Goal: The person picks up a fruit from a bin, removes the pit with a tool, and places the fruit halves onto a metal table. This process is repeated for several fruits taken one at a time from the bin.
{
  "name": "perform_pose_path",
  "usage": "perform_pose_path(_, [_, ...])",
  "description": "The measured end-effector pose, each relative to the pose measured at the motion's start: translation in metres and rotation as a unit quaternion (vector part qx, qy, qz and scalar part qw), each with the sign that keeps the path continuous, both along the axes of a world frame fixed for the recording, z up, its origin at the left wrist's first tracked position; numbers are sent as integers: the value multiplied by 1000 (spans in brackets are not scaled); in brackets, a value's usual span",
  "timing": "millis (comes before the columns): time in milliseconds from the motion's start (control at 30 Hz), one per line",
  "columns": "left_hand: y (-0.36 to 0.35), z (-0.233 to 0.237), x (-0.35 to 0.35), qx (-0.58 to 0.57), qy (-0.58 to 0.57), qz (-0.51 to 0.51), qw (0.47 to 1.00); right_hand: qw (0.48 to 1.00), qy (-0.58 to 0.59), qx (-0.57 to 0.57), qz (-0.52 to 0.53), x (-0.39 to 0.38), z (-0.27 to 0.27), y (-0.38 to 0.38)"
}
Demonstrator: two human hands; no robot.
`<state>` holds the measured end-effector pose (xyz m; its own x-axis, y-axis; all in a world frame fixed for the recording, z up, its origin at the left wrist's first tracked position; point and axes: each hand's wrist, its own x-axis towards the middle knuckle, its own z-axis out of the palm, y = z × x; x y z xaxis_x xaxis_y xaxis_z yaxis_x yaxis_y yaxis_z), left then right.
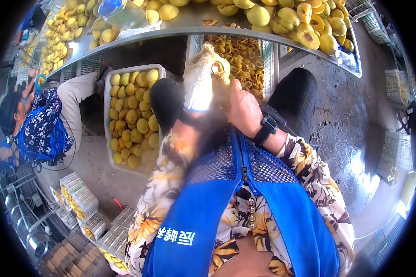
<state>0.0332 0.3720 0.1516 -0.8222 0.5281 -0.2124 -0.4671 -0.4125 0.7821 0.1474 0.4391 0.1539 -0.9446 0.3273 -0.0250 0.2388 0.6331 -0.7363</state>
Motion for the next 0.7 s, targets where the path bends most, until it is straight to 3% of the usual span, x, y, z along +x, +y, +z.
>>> perform_pose_path(100, [2, 5, 2, -31, 29, 27, 999, 999, 19, -20, 27, -7, -9, 5])
perform_pose_path(300, [10, 1, 6, -88, 127, 96, 983, 993, 65, -94, -30, -12, -13, -7])
perform_pose_path(333, [12, 13, 10, -98, 192, 81, 973, 992, 70, -97, -28, -12, -13, -7])
perform_pose_path(433, [10, 11, 6, -128, 63, 76, 987, 992, 70, -98, -22, -10, -16, -8])
perform_pose_path(533, [2, 2, -2, -7, -87, 51, 995, 997, 36, -62, -11, -10, -15, -5])
perform_pose_path(600, [-4, -5, -10, -22, -91, 19, 995, 1000, 3, -26, -3, -11, -11, -4])
perform_pose_path(700, [-3, -6, -16, -42, -50, 18, 998, 998, 49, -24, 32, -20, -21, 7])
